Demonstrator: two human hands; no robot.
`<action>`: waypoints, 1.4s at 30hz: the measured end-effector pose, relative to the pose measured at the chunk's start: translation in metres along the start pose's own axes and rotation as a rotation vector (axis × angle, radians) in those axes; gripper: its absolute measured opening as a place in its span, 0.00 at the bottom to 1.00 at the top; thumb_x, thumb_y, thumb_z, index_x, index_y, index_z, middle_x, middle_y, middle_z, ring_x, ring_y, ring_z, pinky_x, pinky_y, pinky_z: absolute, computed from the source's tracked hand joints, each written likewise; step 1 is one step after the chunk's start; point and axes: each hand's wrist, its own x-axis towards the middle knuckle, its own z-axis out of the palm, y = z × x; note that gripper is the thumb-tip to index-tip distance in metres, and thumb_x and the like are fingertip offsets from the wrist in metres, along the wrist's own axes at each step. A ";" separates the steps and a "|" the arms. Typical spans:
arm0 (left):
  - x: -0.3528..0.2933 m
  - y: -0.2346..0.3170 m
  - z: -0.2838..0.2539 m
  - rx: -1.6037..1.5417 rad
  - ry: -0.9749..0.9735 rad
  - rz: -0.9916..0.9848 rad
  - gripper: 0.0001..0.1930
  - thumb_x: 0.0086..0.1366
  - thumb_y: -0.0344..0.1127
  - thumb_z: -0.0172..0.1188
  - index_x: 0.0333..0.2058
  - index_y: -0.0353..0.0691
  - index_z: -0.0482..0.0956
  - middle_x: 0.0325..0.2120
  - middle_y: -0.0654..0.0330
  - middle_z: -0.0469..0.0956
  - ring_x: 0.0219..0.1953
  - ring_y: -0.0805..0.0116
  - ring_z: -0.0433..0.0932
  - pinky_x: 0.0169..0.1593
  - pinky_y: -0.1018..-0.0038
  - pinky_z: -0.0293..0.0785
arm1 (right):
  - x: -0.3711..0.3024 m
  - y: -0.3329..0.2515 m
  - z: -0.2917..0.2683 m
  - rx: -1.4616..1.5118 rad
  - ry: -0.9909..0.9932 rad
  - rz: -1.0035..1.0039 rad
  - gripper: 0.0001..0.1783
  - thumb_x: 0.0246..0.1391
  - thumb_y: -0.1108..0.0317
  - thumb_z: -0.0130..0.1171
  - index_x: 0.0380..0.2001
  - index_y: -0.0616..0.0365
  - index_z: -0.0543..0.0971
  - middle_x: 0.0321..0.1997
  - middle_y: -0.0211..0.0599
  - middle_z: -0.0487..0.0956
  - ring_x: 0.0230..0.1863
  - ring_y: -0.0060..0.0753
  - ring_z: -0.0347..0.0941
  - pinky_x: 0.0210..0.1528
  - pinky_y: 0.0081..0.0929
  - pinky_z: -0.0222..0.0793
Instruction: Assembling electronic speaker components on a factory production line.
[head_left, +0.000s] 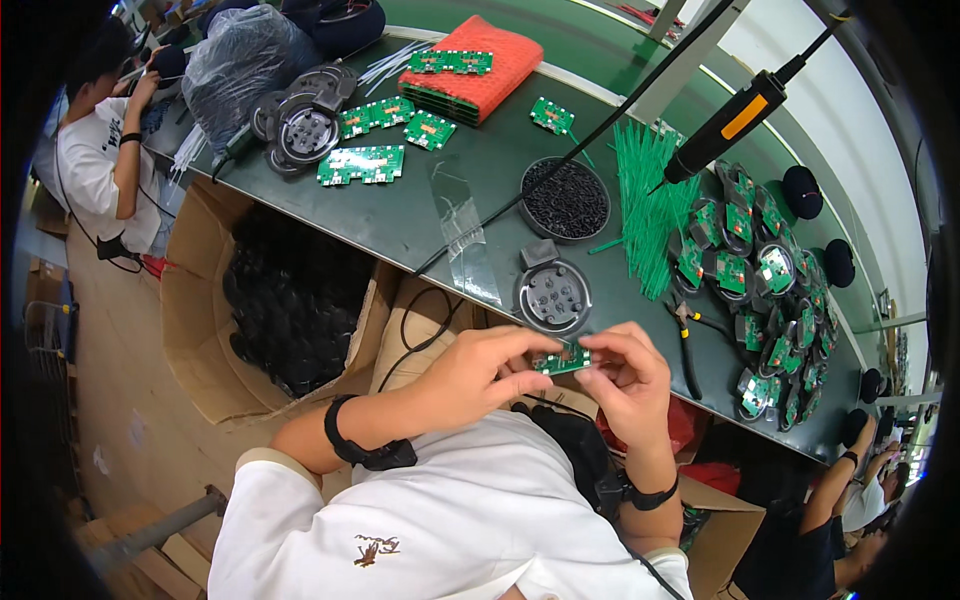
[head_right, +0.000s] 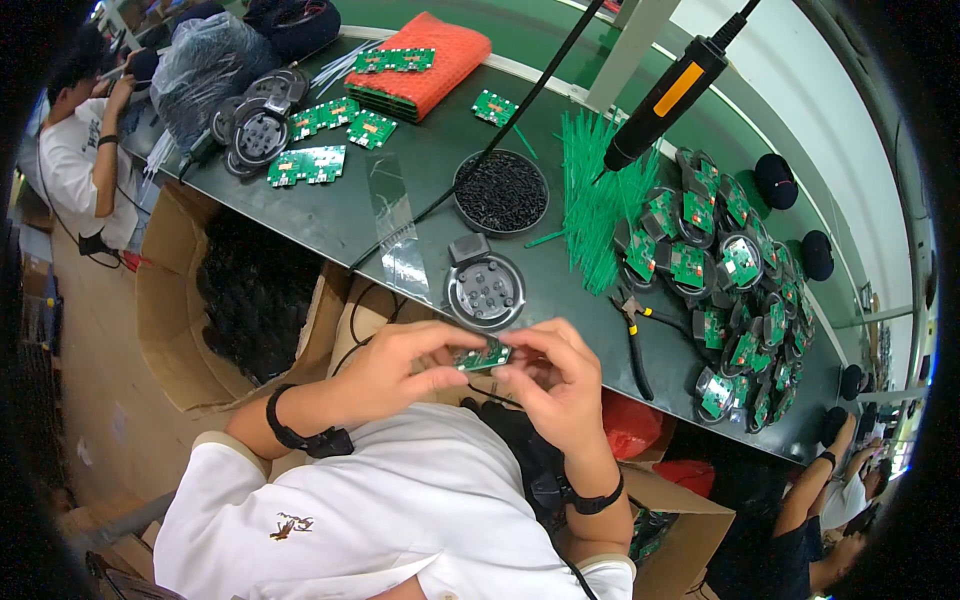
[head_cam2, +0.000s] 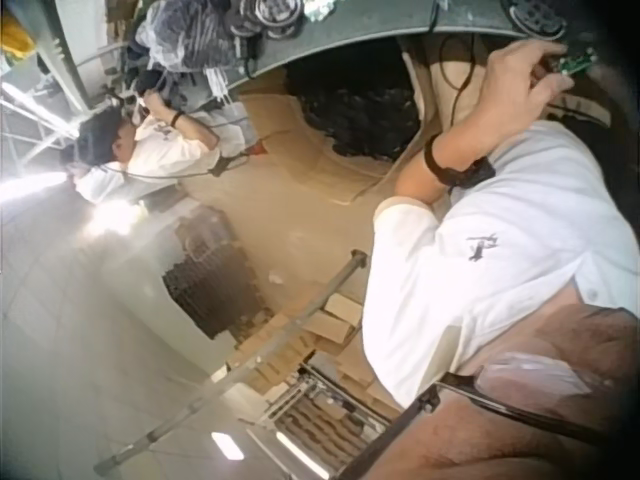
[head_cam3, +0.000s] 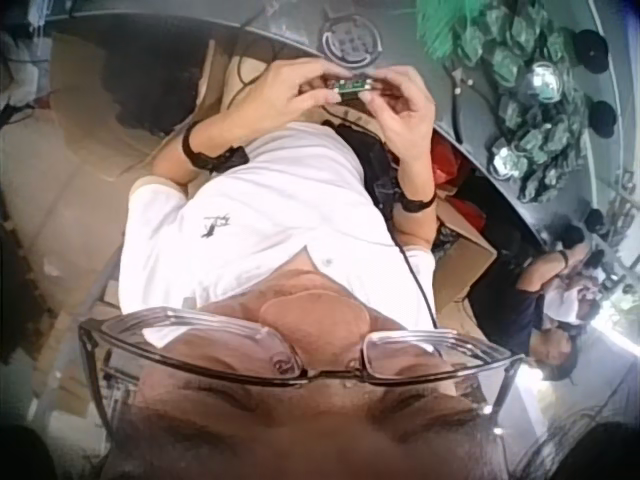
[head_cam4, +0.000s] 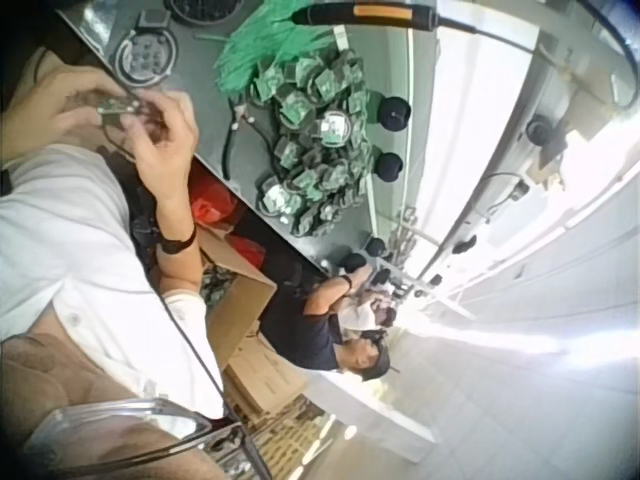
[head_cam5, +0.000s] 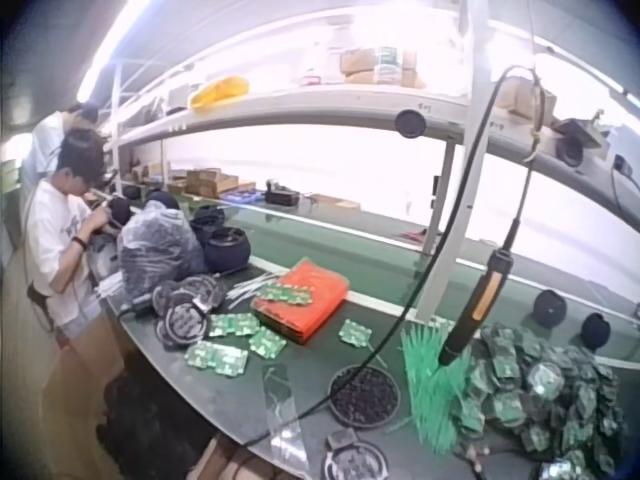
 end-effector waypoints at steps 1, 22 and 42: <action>0.001 0.000 -0.002 -0.046 -0.103 -0.090 0.17 0.63 0.30 0.67 0.51 0.35 0.79 0.38 0.54 0.80 0.39 0.68 0.82 0.39 0.73 0.79 | 0.000 0.000 0.000 0.000 -0.003 0.000 0.19 0.57 0.82 0.63 0.52 0.68 0.74 0.46 0.41 0.79 0.39 0.24 0.80 0.38 0.21 0.80; 0.047 -0.014 -0.003 0.639 0.374 0.370 0.23 0.49 0.32 0.75 0.45 0.38 0.79 0.39 0.55 0.76 0.43 0.52 0.76 0.45 0.60 0.72 | 0.046 0.025 -0.002 -0.068 0.406 0.252 0.12 0.62 0.74 0.63 0.47 0.67 0.82 0.36 0.36 0.81 0.29 0.20 0.77 0.28 0.17 0.74; 0.052 -0.032 0.001 0.594 0.333 0.519 0.27 0.43 0.31 0.76 0.46 0.42 0.83 0.47 0.55 0.79 0.47 0.52 0.77 0.49 0.61 0.76 | 0.059 0.018 0.004 -0.491 0.276 0.011 0.08 0.52 0.73 0.69 0.37 0.60 0.84 0.36 0.38 0.81 0.33 0.37 0.79 0.34 0.31 0.74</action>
